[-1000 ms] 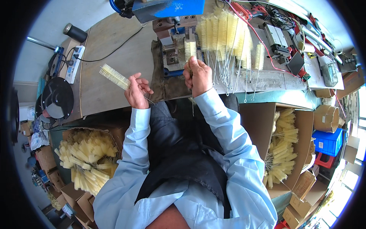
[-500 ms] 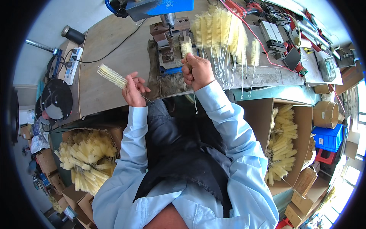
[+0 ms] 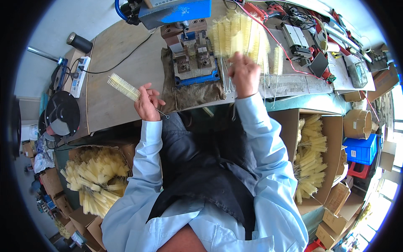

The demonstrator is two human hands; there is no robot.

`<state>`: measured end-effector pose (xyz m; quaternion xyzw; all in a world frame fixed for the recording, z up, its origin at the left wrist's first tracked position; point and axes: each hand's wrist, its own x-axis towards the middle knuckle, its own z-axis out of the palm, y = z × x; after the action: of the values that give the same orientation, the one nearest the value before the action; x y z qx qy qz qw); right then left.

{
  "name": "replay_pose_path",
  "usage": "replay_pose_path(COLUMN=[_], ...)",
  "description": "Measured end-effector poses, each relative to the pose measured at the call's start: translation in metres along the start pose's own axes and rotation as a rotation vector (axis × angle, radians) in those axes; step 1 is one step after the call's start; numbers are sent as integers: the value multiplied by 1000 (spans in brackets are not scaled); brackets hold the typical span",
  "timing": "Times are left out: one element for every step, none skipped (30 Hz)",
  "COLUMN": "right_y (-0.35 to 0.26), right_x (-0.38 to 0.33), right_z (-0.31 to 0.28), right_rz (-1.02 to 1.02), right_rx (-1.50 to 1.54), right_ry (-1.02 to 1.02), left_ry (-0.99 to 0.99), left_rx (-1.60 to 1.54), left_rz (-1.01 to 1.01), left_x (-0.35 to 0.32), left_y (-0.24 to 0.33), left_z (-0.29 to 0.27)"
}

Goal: Assembling and inspecting small yellow brushes using a manual machine in a factory workshop.

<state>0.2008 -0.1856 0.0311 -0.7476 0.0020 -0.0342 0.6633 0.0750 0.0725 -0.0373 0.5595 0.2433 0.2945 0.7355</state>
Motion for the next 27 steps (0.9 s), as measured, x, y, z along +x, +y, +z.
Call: replay_pose_path(right_y=[1,2,2,1,1,-1,-3,-6,-7,-8,-10,-10,-8,-7,-6,-4,-4,-2,-1,-1,-1,0,0,0,0,0,0], right_x=[13,28,40,50,59,67,70,68,58,45,32,13,-3,-25,-39,-54,-62,-69,-71,-75,-76,-74,-70,-66,-61,-55,-51], right_z=[-6,-12,-18,-26,-26,-23,-21,-22,-17,-10,-3,7,26,36,44,61,67,77,87,92,96,97,98,98,99,101,103], right_rz=[-90,-152,-205,-211,-307,-422,-456,-435,-394,-483,-575,-521,-406,-166,-218,-231,-40,-16,-28,26,115,190,274,359,379,398,429], right_rx=[-119,-165,-224,-384,-489,-592,-716,-615,-391,-396,-396,-304,-39,53,25,55,129,26,-7,111,174,247,301,353,355,358,348], right_ry=[89,128,172,179,275,372,465,419,407,422,434,292,122,-100,-303,-375,-592,-632,-669,-673,-670,-666,-658,-648,-637,-626,-608], left_ry=[1,10,20,29,3,-22,-24,-93,-126,-196,-230,-277,-341,-365,-414,-462,-513,-571,-618,-570,-607,-643,-683,-638,-621,-590,-579], left_rx=[8,6,9,17,11,11,31,33,63,64,49,30,-2,8,-10,-4,69,130,201,171,157,144,131,208,181,171,127], left_rz=[13,-13,-28,-40,-75,-107,-157,-139,-141,-153,-171,-241,-275,-372,-422,-437,-448,-442,-462,-449,-442,-437,-434,-534,-479,-468,-436], left_x=[0,1,1,0,-1,-3,-6,-12,-21,-29,-36,-43,-50,-55,-61,-66,-69,-73,-76,-82,-82,-82,-81,-80,-78,-76,-72], left_y=[0,1,2,4,6,10,14,18,21,25,27,29,31,32,31,30,29,27,25,21,20,19,19,20,22,24,27], left_z=[0,1,2,4,6,8,10,12,14,16,20,23,26,29,32,35,37,38,37,40,38,36,33,29,25,20,15])
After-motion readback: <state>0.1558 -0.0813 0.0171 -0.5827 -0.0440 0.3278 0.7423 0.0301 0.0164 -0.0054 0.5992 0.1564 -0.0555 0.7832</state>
